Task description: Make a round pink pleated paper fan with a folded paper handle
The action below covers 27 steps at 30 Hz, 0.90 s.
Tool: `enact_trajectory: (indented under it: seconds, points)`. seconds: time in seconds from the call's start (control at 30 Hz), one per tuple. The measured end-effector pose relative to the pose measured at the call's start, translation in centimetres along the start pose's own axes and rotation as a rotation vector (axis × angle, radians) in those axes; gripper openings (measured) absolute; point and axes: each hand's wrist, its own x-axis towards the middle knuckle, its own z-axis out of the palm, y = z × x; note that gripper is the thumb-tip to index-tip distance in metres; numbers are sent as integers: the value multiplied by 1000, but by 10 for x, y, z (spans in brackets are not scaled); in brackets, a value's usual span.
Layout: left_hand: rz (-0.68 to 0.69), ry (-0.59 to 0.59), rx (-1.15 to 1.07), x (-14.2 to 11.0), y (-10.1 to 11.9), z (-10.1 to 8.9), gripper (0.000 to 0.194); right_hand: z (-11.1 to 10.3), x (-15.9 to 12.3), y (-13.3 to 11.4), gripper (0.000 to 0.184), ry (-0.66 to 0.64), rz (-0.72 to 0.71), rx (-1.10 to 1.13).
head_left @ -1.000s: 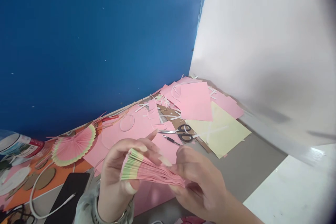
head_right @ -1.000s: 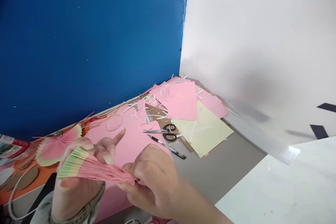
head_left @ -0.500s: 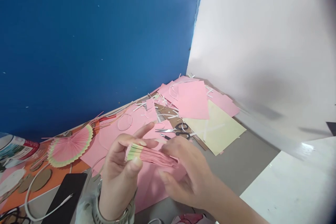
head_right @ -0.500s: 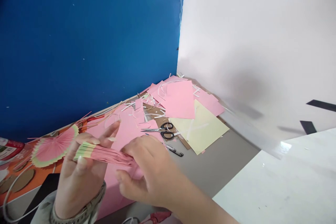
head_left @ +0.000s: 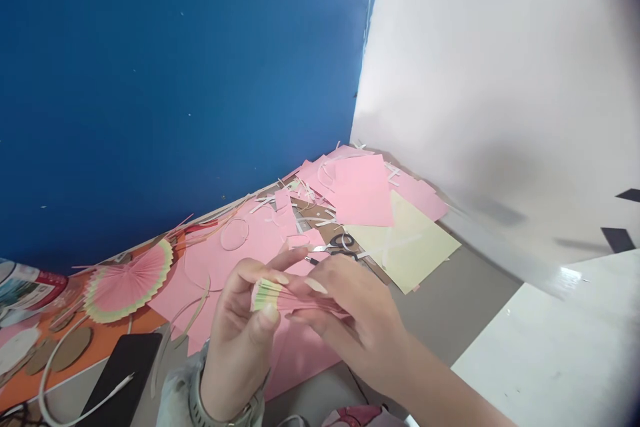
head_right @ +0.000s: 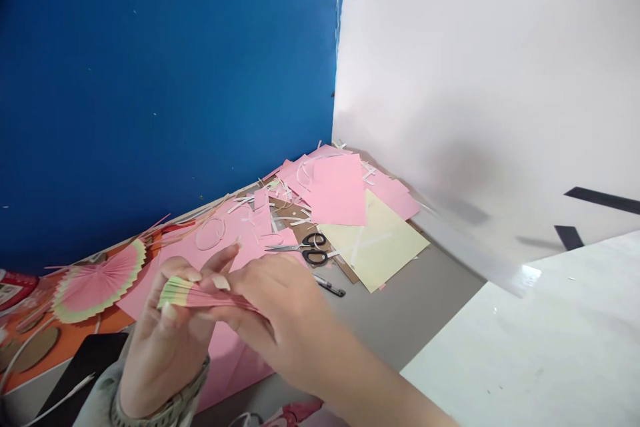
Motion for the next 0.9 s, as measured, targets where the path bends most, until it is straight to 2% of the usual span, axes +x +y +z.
enact_trajectory:
  seconds: [0.13, 0.3, 0.4, 0.53, 0.7, 0.8, 0.9]
  points:
    - [-44, 106, -59, 0, 3, 3, 14, -3, 0, 3, 13, -3, -19, 38]
    - [-159, 98, -146, -3, 4, 6, 16, 3, 0, 0, 14, 115, -144, 34]
    - [-211, 123, -209, -5, 4, 7, 17, 4, 1, 0, 12, 132, -142, 63]
    - [-198, 175, -193, -4, 4, 5, 16, -1, -2, 6, 10, 117, -72, 137]
    - [-161, 189, -142, -3, 5, 3, 16, -4, -7, 5, 9, 88, -30, 109]
    - [-178, 162, -138, -3, 6, 3, 16, -1, -7, 2, 2, 141, -96, 26]
    - [-141, 143, -108, -2, 6, 1, 18, 2, -5, 0, 5, 168, -142, -4]
